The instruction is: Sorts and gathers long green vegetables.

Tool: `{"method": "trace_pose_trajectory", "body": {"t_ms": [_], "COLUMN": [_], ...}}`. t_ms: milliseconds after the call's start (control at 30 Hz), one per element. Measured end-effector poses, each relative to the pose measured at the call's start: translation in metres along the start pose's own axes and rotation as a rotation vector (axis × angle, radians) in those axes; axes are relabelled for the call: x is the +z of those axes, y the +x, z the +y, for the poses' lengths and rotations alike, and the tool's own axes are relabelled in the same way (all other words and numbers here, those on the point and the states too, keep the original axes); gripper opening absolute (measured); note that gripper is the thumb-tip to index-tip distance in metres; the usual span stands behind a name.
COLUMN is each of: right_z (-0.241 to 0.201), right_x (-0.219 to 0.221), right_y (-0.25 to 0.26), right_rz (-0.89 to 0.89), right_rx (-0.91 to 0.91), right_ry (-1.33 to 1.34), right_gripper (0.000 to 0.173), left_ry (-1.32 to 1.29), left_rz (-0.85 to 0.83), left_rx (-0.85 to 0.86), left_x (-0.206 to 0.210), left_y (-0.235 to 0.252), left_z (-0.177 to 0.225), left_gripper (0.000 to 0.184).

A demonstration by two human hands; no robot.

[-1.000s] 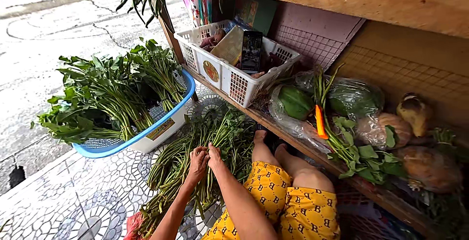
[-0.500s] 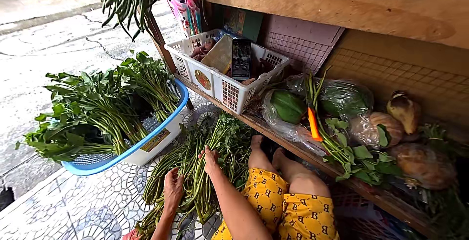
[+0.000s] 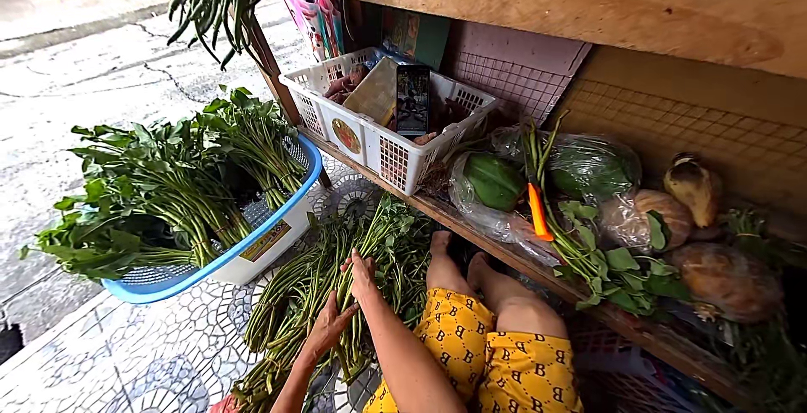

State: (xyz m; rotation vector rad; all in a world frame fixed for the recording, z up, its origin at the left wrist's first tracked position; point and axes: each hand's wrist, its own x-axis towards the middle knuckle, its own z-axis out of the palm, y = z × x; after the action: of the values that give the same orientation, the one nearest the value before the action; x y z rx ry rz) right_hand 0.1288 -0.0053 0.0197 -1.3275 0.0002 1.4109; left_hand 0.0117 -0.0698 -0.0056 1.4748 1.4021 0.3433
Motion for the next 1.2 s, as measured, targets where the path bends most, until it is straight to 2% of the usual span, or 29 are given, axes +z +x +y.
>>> {"method": "trace_pose_trajectory", "body": {"t_ms": [67,200,367,500,633,733,800,900,933,1067,1133,1200], "right_z": [-0.002,-0.003,-0.006,-0.01,-0.01,-0.01,-0.009,-0.009,-0.01,-0.01,-0.012,-0.014], "right_x": [0.001,0.0,-0.001,-0.003,-0.001,0.0,-0.001,-0.001,-0.001,0.0,0.002,0.003], "right_y": [-0.001,-0.001,-0.001,-0.003,-0.007,-0.006,-0.005,-0.002,-0.002,-0.005,-0.007,-0.009], "right_rz": [0.005,0.001,-0.028,-0.075,-0.14,-0.124,-0.13,-0.146,-0.156,-0.155,-0.16,-0.188], "right_rx": [0.007,-0.012,0.04,0.133,0.146,0.144,0.132,0.073,0.053,0.035,0.084,0.132], "right_ry": [0.025,0.048,0.177,0.206,0.151,0.158,0.165,0.174,0.176,0.184,0.156,0.128], "right_gripper": [0.037,0.038,0.028,0.021,0.034,0.026,0.024,0.018,0.015,0.016,0.024,0.032], "left_ry": [-0.01,-0.026,0.02,0.097,0.094,0.037,-0.005,0.021,0.041,0.054,0.05,0.039], "left_rz": [0.002,-0.002,0.03,0.058,0.104,0.101,0.059,-0.097,-0.139,-0.132,-0.097,-0.048], "left_rx": [0.019,0.038,0.051,0.032,0.032,0.051,0.062,0.044,0.029,-0.05,-0.086,-0.09], "left_x": [0.002,0.005,0.001,-0.005,-0.002,-0.001,-0.003,-0.013,-0.016,-0.019,-0.015,-0.012], "left_y": [0.001,0.004,0.004,0.001,0.0,-0.003,-0.002,-0.004,-0.005,-0.014,-0.017,-0.017], "left_z": [0.002,-0.002,-0.002,0.004,-0.002,-0.004,-0.007,-0.013,-0.016,-0.021,-0.021,-0.024], "left_gripper": [0.053,0.049,0.043,0.048,0.05,0.05,0.056,0.071,0.071,0.043,0.038,0.041]}}
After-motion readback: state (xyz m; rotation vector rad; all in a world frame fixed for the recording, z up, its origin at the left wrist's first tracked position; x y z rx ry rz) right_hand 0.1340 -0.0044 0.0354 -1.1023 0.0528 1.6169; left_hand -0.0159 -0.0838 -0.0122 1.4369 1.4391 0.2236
